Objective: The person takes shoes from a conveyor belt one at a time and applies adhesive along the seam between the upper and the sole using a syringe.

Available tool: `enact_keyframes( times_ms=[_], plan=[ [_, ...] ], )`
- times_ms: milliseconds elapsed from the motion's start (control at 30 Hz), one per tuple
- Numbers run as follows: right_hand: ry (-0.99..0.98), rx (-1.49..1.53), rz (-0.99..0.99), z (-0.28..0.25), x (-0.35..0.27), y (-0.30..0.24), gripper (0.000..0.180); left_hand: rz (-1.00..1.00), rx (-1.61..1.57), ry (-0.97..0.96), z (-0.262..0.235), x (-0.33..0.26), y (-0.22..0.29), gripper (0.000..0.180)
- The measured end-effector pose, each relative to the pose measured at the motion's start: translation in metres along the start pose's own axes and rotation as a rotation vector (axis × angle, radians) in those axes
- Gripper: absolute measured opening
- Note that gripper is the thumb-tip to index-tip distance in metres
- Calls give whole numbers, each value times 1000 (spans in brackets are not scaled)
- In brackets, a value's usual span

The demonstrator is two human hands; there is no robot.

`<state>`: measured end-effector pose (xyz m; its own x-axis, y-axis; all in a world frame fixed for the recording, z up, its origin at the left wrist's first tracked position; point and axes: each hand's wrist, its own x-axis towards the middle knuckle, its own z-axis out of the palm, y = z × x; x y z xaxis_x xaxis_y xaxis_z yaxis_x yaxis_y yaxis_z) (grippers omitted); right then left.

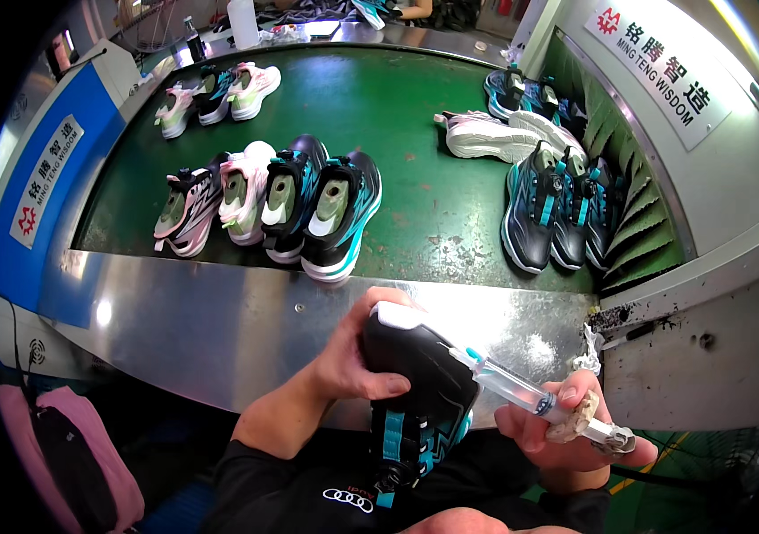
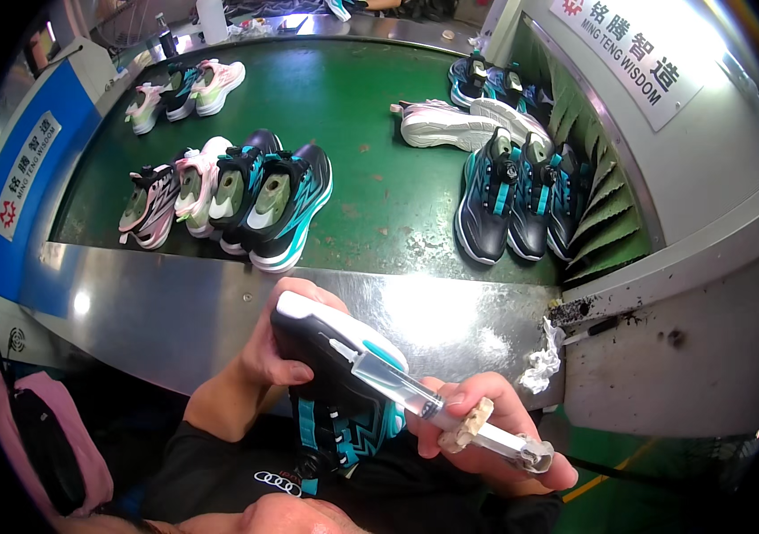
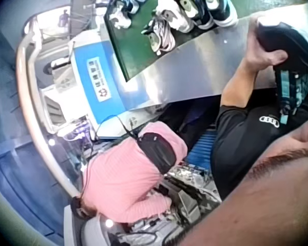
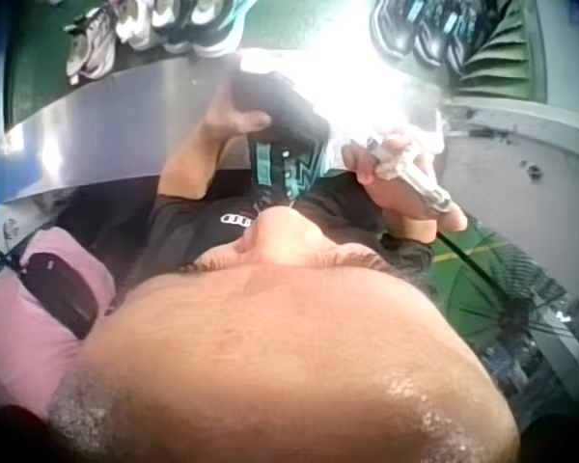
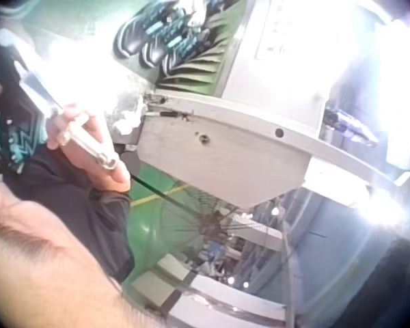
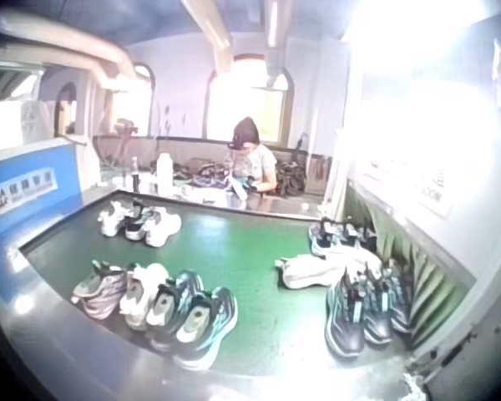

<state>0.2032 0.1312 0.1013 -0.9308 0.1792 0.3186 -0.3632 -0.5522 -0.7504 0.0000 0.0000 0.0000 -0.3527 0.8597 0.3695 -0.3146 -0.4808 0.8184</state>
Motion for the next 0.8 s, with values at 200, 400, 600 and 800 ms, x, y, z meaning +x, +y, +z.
enact_keyframes(
  times_ms=[200,400,600,800],
  plan=[
    [46,-22,18,5,3,4,83,11,24,0,4,-2,7,74],
    [89,-18,23,3,2,8,84,43,40,-27,4,-1,8,74],
    [80,-44,17,3,2,9,84,36,25,29,4,-2,7,73],
    [49,-39,-7,0,2,12,82,9,30,52,1,-3,6,74]
  ],
)
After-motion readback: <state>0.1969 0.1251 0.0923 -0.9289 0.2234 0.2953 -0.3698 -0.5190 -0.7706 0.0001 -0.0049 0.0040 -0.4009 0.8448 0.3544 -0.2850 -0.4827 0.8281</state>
